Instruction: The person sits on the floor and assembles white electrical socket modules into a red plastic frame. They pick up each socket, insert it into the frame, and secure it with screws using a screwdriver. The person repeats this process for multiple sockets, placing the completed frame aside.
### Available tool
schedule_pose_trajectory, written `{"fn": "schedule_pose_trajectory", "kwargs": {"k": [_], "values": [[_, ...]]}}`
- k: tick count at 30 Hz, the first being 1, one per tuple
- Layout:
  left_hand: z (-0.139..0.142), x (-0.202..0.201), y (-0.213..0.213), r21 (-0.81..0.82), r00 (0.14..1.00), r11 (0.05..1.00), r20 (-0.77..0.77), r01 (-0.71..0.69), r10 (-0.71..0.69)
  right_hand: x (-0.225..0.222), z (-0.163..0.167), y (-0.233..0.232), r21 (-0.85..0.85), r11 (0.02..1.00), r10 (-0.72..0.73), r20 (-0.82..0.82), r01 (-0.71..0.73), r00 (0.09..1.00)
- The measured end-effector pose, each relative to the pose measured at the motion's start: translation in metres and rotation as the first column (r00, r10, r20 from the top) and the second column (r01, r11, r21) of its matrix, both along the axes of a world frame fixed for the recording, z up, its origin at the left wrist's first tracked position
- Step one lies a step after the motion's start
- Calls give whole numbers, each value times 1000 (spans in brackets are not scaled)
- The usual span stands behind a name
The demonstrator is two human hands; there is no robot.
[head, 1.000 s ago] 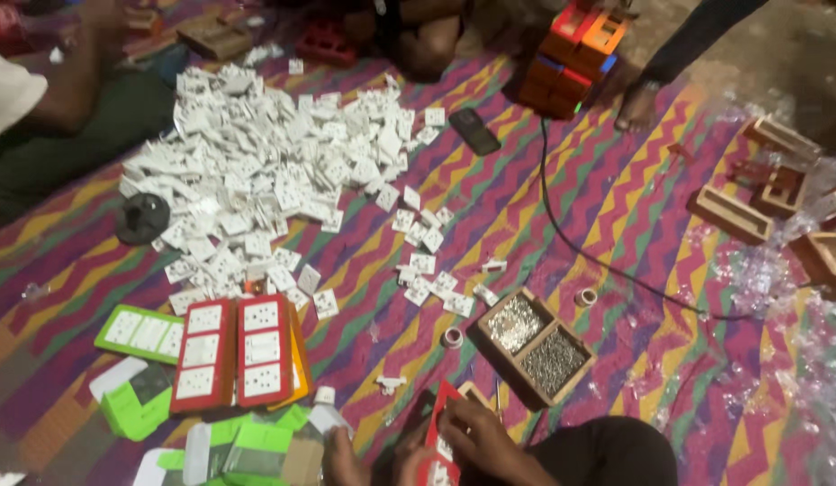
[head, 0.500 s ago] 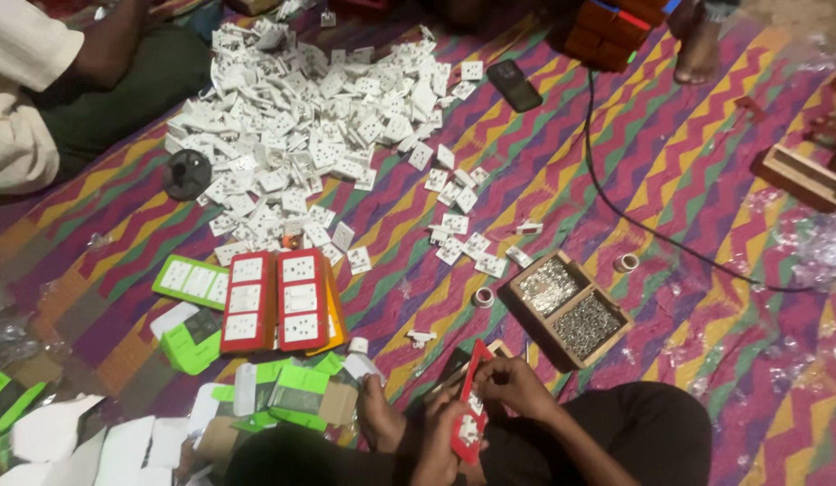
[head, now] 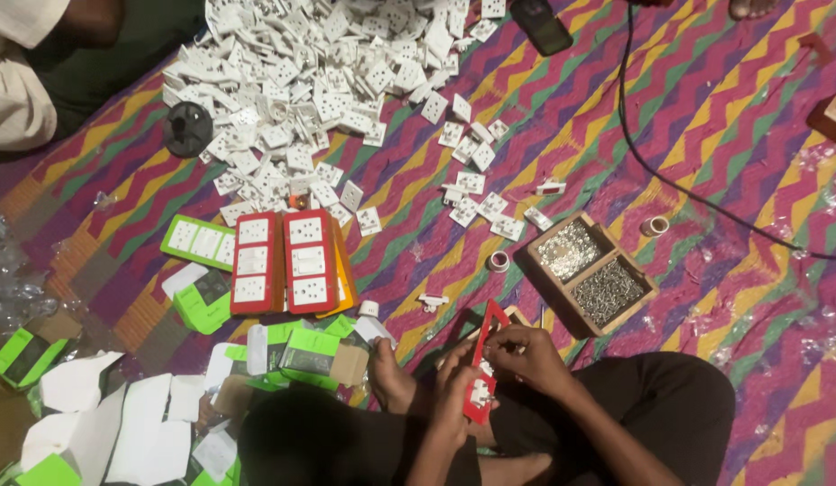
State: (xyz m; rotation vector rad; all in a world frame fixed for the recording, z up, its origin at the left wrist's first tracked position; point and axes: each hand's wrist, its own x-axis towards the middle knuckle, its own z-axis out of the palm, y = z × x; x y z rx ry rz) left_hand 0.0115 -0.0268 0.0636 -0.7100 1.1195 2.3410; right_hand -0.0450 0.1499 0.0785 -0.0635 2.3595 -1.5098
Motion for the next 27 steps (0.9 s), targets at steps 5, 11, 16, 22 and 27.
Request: {"fn": "schedule_pose_trajectory", "kwargs": {"k": [5,11,16,22,27], "values": [[2,-2,-2,48,1000,999,-9,3,-3,3,6,-5,25,999,36,-148,-32,988],[2,-2,-3,78,998,997,-70,6,-1,5,10,-10,164,986,43,-224,-6,974],[3,-3,-3,-3,999,1000,-48,18,-18,5,11,-12,173,983,112,-316,-59,942],[4,-4,-2,-12,999,1000,-24,29,-29,7,10,-13,113,992,84,-334,-49,939],[5,-3,-4,8,998,1000,-61,29,-29,7,12,-17,124,991,93,-389,-48,917]]}}
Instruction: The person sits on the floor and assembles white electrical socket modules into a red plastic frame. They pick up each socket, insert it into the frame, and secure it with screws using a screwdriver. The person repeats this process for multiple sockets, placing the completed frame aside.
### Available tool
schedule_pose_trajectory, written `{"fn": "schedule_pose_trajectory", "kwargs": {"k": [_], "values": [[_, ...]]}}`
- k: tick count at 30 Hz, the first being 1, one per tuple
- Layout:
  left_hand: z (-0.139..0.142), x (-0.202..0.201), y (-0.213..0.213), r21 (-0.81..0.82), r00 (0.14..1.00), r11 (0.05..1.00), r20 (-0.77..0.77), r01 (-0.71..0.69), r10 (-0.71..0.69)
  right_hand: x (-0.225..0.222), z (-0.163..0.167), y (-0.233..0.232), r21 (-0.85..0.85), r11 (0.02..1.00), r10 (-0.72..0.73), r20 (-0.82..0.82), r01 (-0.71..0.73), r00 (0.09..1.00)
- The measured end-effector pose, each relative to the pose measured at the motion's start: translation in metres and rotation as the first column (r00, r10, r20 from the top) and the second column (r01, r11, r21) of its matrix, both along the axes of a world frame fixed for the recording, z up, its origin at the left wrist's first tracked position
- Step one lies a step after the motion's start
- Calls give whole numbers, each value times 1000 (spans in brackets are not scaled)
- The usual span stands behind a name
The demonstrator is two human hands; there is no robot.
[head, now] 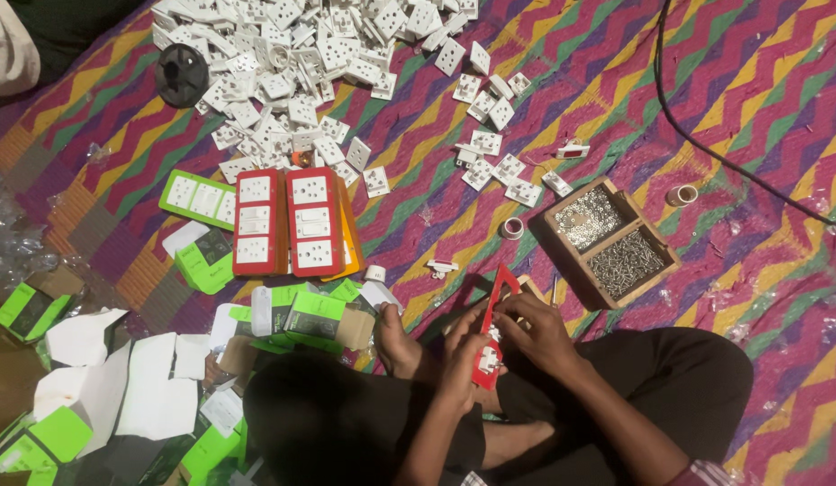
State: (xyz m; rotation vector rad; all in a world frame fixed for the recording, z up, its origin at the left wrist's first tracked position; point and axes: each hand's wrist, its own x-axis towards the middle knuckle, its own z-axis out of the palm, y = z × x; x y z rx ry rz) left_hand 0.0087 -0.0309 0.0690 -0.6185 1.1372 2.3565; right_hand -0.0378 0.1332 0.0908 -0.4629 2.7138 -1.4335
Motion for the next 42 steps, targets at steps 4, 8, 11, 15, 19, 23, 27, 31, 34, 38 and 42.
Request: {"fn": "schedule_pose_trajectory", "kwargs": {"k": [4,8,11,15,19,23,27,31,34,38,42], "values": [[0,0,0,-18,1000,1000,2,17,-17,1,0,-2,12,1000,7,-34,-7,999],[-1,1,0,-22,1000,1000,11,0,0,0,-4,0,8,1000,-23,53,22,998],[-3,2,1,5,1000,1000,-13,-28,28,-1,-8,3,-24,998,-46,126,50,991],[-6,2,0,-16,1000,1000,-13,-22,22,0,-12,8,-49,996,-60,196,71,979],[-11,7,-1,21,997,1000,-82,-8,9,0,-12,10,-100,987,-81,354,124,932],[-20,11,-1,-1,997,1000,-72,6,-6,2,-12,9,-96,994,-33,264,60,964],[-31,16,-2,-6,994,1000,-106,-5,5,7,-10,9,-99,990,-62,353,103,934],[-44,22,3,4,990,1000,-135,-30,30,9,-10,12,-112,993,-8,243,36,970],[-52,27,6,-96,952,993,-304,-65,33,10,-13,13,-39,998,-37,266,49,963],[-56,29,6,-89,975,996,-222,-8,-12,10,-15,16,-213,961,-69,436,177,897],[-53,30,-1,-25,988,999,-147,38,-41,10,-15,20,-200,969,-27,485,141,874]]}}
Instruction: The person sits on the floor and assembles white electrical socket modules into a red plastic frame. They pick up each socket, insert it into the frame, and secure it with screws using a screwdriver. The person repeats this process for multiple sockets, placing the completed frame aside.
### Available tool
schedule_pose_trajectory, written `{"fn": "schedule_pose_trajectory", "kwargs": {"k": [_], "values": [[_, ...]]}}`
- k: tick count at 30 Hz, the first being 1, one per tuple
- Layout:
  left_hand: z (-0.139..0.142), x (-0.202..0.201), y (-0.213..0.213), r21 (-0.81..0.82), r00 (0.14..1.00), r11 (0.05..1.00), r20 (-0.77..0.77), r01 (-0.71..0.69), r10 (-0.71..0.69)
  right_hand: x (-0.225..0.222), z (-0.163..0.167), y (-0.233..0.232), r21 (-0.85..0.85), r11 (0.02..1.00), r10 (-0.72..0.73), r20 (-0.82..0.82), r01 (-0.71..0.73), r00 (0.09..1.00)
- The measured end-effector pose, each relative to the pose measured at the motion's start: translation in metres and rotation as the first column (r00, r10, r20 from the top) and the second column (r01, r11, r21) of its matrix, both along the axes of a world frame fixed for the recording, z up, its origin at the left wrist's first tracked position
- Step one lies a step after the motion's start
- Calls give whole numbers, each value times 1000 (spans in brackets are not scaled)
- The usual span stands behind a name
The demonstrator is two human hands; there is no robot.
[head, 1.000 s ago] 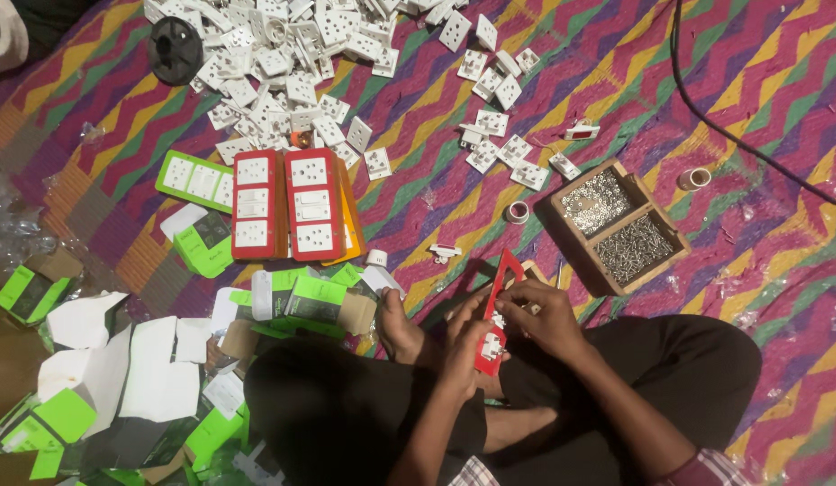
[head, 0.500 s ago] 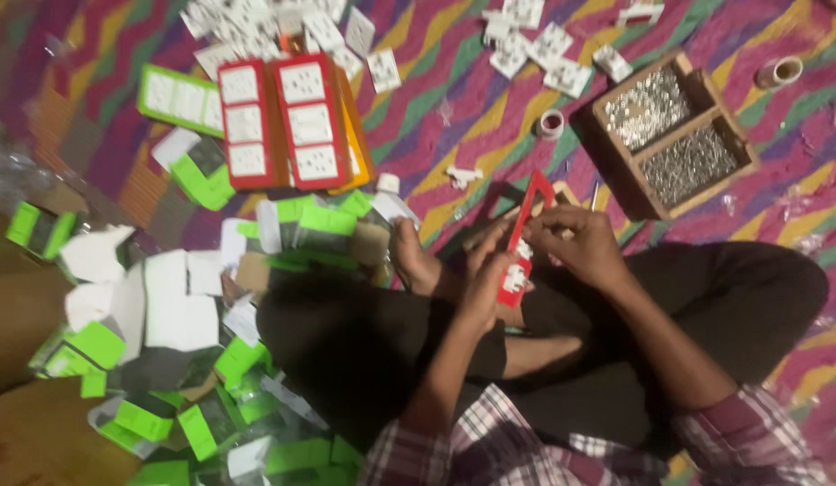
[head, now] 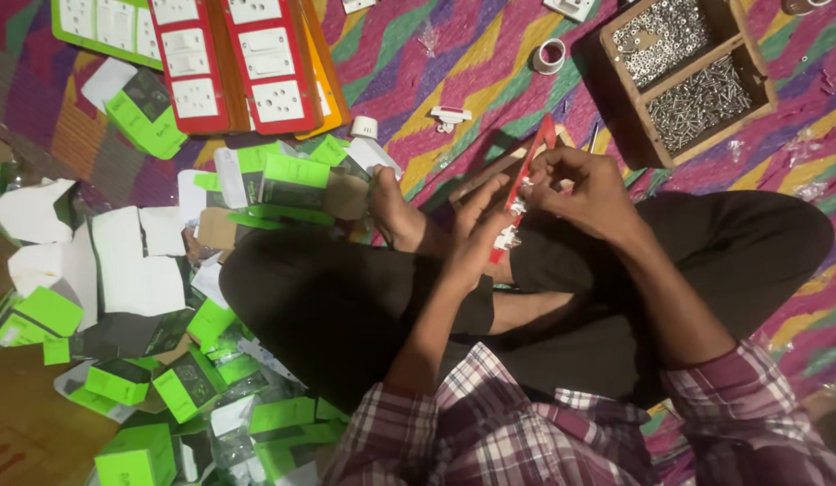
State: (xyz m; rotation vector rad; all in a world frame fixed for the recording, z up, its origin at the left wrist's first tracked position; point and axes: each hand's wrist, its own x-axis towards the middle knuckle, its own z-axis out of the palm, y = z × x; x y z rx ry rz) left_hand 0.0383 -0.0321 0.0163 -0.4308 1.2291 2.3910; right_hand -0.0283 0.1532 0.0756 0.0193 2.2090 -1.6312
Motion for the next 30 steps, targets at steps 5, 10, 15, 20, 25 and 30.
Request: {"fn": "schedule_pose_trajectory", "kwargs": {"k": [5,10,15,20,25,30], "values": [[7,-1,-3,-33,993,999,-116,13,-16,-2,-1,2,-118,990,-78,-20,75,997],[10,0,-6,23,998,1000,-64,13,-12,-2,-5,5,-142,987,-75,1,75,997],[10,1,-5,1,995,1000,-94,25,-25,-1,-5,4,-73,996,-61,-19,59,998],[12,-1,-4,3,1000,1000,-6,-16,16,5,0,-7,126,990,102,-253,-71,962],[16,2,1,-54,988,998,-153,-40,31,19,-12,-31,117,990,-3,-547,80,837],[18,4,1,-121,969,992,-246,-31,0,14,-27,-29,-35,981,-192,-307,190,932]]}}
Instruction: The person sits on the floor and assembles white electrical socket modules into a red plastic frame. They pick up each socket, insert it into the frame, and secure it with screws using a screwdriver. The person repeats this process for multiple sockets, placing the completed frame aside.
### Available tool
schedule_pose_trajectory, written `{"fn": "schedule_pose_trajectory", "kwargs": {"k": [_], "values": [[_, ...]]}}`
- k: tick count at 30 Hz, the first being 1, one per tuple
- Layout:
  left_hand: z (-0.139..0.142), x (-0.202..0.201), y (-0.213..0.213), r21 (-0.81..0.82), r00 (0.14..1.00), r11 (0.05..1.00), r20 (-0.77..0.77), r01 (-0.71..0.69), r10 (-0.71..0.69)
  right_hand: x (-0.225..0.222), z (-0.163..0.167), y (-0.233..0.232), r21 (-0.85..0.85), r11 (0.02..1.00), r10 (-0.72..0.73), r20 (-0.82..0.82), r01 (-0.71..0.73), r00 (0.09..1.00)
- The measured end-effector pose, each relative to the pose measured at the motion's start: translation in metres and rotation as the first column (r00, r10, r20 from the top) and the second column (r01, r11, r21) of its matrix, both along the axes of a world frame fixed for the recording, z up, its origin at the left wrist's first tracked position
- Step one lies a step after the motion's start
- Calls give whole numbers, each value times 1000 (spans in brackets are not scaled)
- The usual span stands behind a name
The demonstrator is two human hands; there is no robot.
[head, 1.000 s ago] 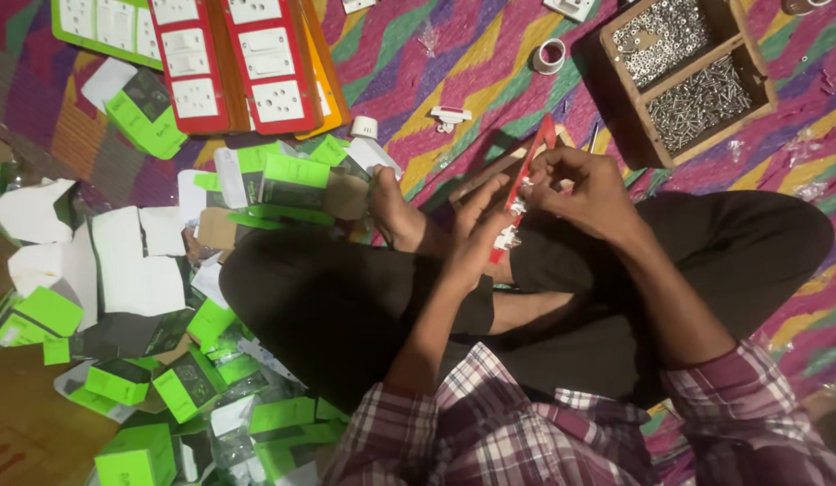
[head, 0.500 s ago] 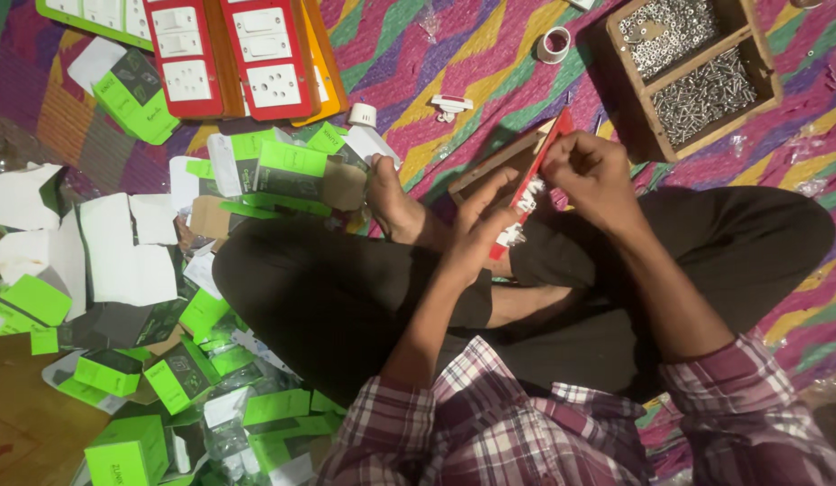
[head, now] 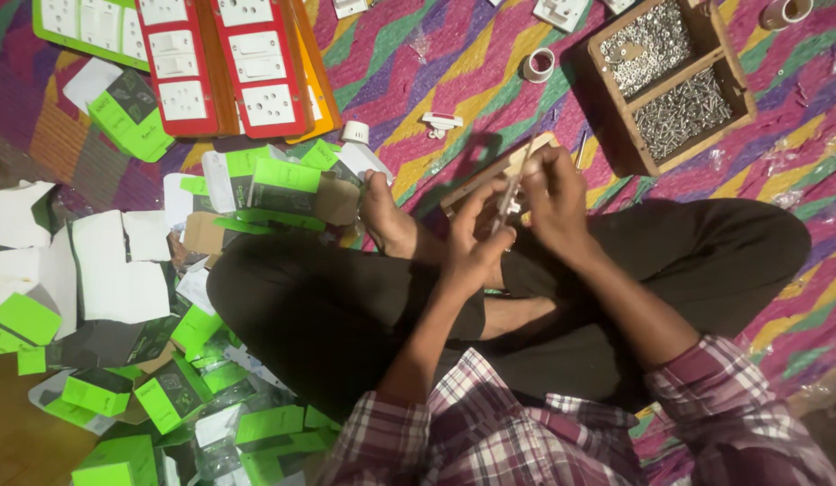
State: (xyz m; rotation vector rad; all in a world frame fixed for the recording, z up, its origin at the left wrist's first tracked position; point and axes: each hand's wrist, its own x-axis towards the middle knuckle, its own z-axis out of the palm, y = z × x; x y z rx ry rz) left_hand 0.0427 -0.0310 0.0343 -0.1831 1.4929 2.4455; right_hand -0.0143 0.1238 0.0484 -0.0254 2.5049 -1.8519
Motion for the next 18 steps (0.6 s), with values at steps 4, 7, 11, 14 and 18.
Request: {"fn": "schedule_pose_trajectory", "kwargs": {"k": [4,7,11,14,18], "values": [[6,-6,-10,-155,963,980,-257,-127,84,-61,8,22,317,948,56,-103,-20,993],[14,-14,-18,70,993,992,51,-107,103,-139,15,33,691,723,127,-129,-3,984],[27,-23,-15,-172,971,956,-89,-236,224,-208,12,25,897,443,449,-239,18,861],[30,-27,-16,-526,896,755,-406,-391,181,-230,11,17,924,354,441,-27,-147,897],[28,-26,-21,-727,878,540,-476,-424,48,-228,14,26,757,599,334,60,-261,941]]}}
